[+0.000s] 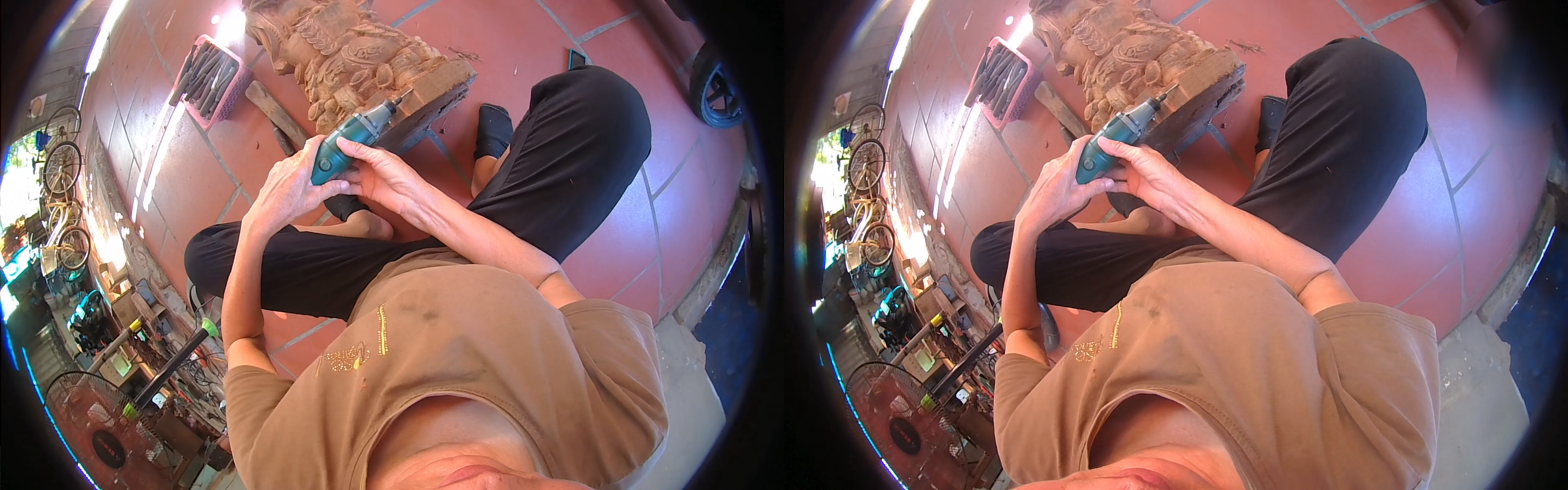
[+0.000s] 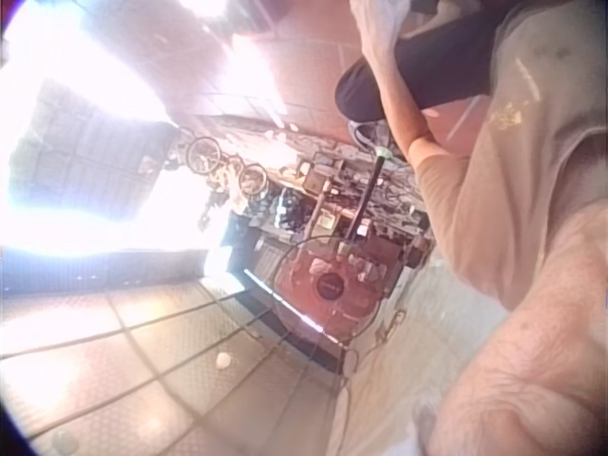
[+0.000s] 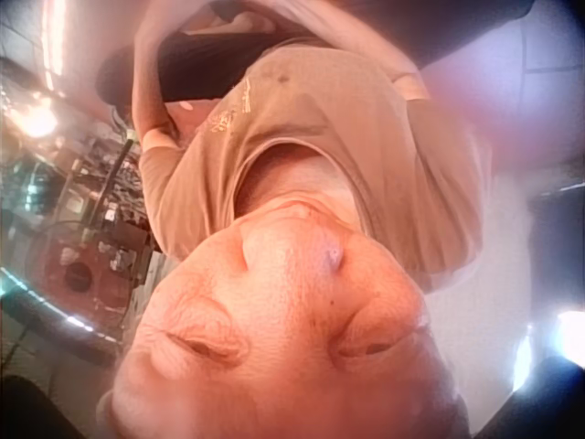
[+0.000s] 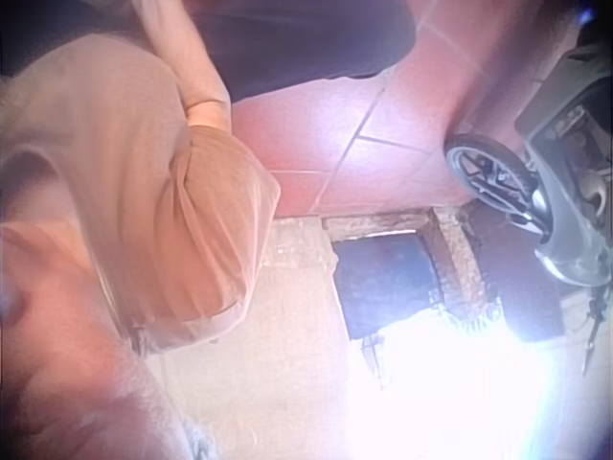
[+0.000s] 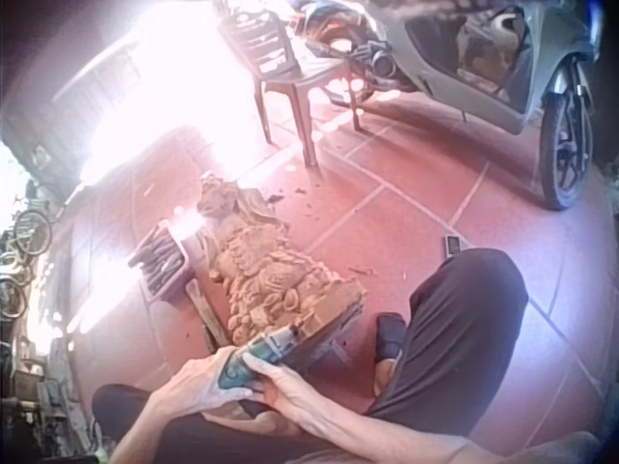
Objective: The person uses a handheld rotary tool to carve details into a large wooden sculpture. They hold the tool with both hands and guide it along the surface of the wood, removing material to refine the design.
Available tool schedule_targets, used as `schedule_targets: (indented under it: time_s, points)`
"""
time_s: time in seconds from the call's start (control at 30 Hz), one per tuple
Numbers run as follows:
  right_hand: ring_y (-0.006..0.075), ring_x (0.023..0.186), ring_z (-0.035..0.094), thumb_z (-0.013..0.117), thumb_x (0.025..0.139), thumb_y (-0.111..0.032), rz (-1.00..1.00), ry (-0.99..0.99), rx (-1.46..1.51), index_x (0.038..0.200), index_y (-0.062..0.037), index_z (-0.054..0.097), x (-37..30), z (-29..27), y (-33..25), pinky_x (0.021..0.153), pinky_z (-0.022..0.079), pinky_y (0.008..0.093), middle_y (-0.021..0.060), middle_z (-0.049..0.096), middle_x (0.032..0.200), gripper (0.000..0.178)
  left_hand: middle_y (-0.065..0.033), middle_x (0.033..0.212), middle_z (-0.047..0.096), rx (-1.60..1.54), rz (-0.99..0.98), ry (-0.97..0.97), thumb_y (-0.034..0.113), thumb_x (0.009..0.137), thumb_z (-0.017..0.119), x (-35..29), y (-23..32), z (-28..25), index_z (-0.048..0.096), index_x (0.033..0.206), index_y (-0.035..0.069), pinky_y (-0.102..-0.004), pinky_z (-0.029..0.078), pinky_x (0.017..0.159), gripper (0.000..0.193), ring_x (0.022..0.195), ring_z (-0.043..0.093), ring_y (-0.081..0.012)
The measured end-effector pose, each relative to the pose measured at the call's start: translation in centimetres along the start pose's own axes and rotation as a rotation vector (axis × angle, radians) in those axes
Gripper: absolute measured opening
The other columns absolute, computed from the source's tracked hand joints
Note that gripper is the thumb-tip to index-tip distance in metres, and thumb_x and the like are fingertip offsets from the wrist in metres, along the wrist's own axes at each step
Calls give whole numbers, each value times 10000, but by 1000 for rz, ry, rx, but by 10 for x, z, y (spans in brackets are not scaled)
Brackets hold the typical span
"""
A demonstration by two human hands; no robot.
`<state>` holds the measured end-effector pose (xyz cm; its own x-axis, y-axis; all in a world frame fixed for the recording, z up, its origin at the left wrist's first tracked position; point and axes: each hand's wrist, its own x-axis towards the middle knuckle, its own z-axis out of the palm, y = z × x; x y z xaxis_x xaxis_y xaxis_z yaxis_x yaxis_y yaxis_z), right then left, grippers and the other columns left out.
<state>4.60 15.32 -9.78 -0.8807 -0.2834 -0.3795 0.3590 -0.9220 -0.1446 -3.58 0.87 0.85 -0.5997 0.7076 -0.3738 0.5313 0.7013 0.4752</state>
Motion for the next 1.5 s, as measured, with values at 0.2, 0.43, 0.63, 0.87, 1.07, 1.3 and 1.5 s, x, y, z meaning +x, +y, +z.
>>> schedule_targets:
  time_s: [0.2, 0.43, 0.63, 0.87, 1.07, 1.3, 1.5]
  points:
    - [194, 990, 700, 746, 938, -317, 3, 2, 3, 1169, -67, 651, -2, 2, 0, 861, 571, 372, 89, 715, 1101, 354, -288, 1089, 682, -5, 0, 0, 308, 838, 794, -2, 1, 0, 449, 1405, 49, -491, 516, 868, 712, 1042, 657, -474]
    - [195, 993, 700, 747, 937, -318, -11, 0, 7, 1169, -73, 653, -1, 2, 1, 864, 568, 375, 85, 715, 1101, 351, -286, 1082, 685, 11, 13, 21, 306, 842, 795, -1, -6, 4, 446, 1411, 49, -484, 520, 863, 715, 1030, 663, -471]
    - [202, 1002, 698, 746, 937, -320, -1, 4, -4, 1168, -74, 654, 0, 2, -1, 874, 566, 390, 87, 712, 1103, 350, -282, 1113, 671, 37, 31, 4, 412, 845, 782, 0, -7, 4, 438, 1390, 3, -491, 530, 852, 764, 1027, 659, -464]
    - [221, 1009, 697, 752, 932, -315, 8, -4, -1, 1180, -64, 644, -2, 2, -1, 882, 567, 411, 97, 702, 1125, 369, -280, 1111, 673, 11, 25, 22, 407, 849, 781, -2, -9, 7, 439, 1395, 1, -490, 518, 878, 762, 1044, 653, -463]
    - [228, 1017, 697, 753, 931, -314, 10, 8, 6, 1185, -60, 638, -2, 2, -1, 886, 566, 420, 100, 700, 1131, 377, -276, 1108, 674, -2, 15, 1, 399, 851, 782, -2, -5, 5, 439, 1390, 5, -491, 515, 872, 751, 1045, 650, -462]
    - [223, 1017, 698, 750, 935, -312, 7, 20, 4, 1187, -60, 635, -5, 3, -1, 888, 566, 416, 97, 703, 1131, 374, -267, 1098, 678, -15, 23, 4, 398, 849, 783, -3, -2, 5, 442, 1389, 31, -493, 516, 857, 737, 1031, 653, -461]
    - [220, 1013, 699, 749, 936, -312, 3, 9, 0, 1181, -62, 639, -7, 2, -1, 883, 568, 404, 99, 706, 1124, 366, -275, 1057, 695, -15, 23, 21, 302, 839, 800, -4, 0, 5, 454, 1405, 46, -478, 522, 852, 712, 1016, 673, -460]
